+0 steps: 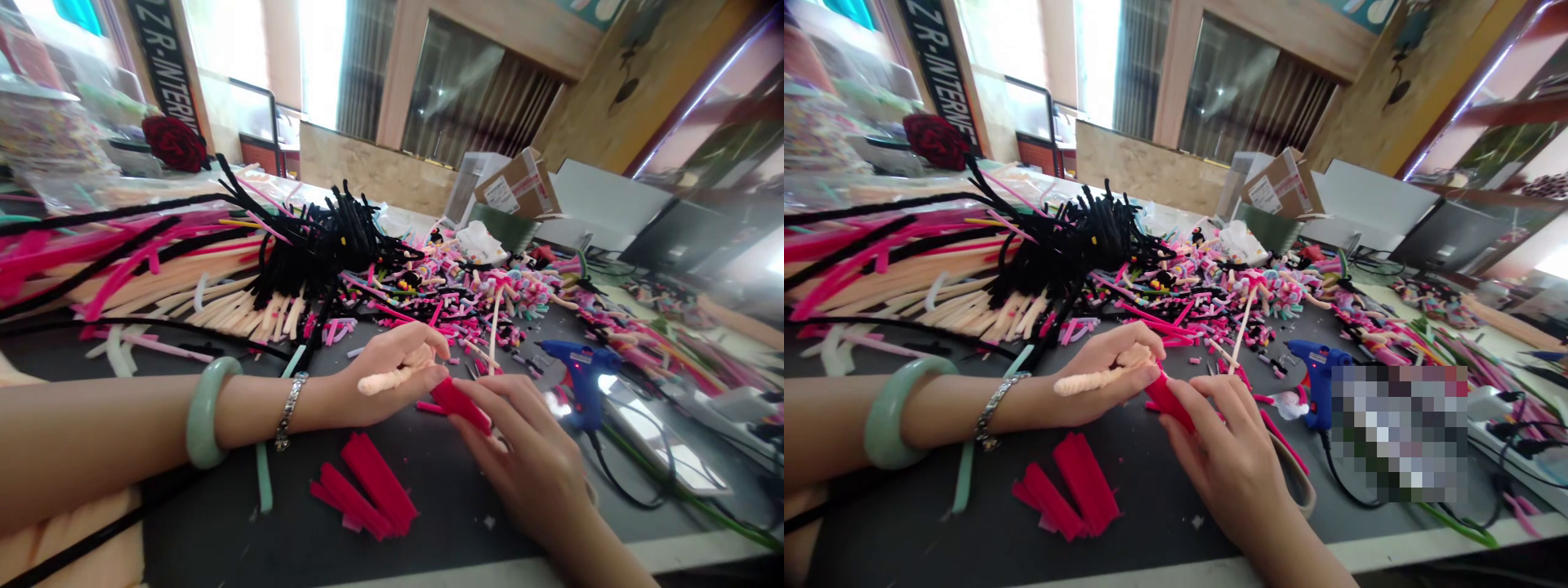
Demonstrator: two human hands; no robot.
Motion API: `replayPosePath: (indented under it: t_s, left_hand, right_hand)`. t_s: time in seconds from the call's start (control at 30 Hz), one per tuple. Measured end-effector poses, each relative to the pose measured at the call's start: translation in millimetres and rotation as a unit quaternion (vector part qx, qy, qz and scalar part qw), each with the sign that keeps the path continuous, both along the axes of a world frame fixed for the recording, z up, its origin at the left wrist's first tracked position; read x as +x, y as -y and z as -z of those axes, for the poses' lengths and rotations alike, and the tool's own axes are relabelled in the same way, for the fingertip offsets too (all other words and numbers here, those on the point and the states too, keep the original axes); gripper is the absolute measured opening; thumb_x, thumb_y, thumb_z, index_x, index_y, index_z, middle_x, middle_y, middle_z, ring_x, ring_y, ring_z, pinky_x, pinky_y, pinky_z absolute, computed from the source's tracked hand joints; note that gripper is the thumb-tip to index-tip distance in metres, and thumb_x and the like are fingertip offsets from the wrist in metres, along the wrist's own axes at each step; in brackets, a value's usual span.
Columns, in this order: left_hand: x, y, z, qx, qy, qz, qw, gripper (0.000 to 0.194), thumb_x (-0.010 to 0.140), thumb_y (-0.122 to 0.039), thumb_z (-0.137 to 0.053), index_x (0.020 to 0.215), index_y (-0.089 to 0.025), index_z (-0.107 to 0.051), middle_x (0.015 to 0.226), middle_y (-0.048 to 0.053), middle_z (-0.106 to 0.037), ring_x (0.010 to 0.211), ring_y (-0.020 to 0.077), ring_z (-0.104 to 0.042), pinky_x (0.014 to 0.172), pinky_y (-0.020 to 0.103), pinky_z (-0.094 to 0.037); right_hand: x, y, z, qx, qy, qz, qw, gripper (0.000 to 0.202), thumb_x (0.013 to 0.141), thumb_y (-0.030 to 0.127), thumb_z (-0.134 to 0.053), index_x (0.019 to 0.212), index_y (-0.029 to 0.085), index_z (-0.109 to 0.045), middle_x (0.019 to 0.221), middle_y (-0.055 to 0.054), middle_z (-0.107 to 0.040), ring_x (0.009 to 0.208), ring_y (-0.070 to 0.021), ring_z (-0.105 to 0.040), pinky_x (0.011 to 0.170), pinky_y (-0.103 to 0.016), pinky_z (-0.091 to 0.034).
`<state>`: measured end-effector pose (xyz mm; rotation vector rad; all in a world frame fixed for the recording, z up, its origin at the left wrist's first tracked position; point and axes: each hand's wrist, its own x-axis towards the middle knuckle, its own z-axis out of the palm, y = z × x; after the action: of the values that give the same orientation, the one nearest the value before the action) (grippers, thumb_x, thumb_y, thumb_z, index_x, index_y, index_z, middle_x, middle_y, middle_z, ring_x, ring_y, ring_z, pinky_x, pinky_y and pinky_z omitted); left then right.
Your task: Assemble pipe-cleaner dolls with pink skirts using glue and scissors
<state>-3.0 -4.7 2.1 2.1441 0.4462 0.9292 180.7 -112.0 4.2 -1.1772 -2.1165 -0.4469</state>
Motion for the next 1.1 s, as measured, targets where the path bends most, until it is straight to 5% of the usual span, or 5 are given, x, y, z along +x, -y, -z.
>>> replayPosePath:
  t_s: [0.43, 0.73, 1.1]
  left_hand:
    - [0.6, -0.8, -5.2, 0.071, 0.016, -0.008, 0.997, 0.015, 0.090, -0.030, -0.053, 0.086, -0.017, -0.059, 0.089, 0.003, -0.060, 0.081, 0.0129, -0.055, 0.076, 0.025, -0.044]
    - [1.5, 1.1, -4.2, -0.030, 0.005, -0.014, 0.999, 0.017, 0.089, -0.034, -0.053, 0.084, -0.018, -0.053, 0.062, -0.005, -0.051, 0.058, 0.0091, -0.048, 0.056, 0.021, -0.039]
    - [1.3, 0.0, -0.2, -0.056, 0.010, 0.009, 0.998, 0.017, 0.090, -0.034, -0.052, 0.086, -0.018, -0.050, 0.058, -0.007, -0.048, 0.051, 0.0078, -0.045, 0.051, 0.020, -0.037]
  right_hand:
    - [-0.2, -1.5, 0.4, -0.010, 0.000, 0.003, 1.000, 0.030, 0.086, 0.009, -0.061, 0.116, 0.014, -0.059, 0.095, -0.009, -0.060, 0.090, -0.0193, -0.056, 0.081, -0.034, -0.048]
    - [0.8, -1.1, 1.5, -0.007, 0.001, 0.009, 1.000, 0.031, 0.088, 0.012, -0.059, 0.119, 0.017, -0.057, 0.096, -0.009, -0.061, 0.091, -0.0199, -0.056, 0.081, -0.036, -0.049]
    - [-0.1, -0.8, 0.0, 0.001, 0.001, 0.000, 1.000, 0.032, 0.085, 0.006, -0.059, 0.115, 0.017, -0.062, 0.094, -0.009, -0.061, 0.086, -0.0194, -0.057, 0.077, -0.035, -0.049]
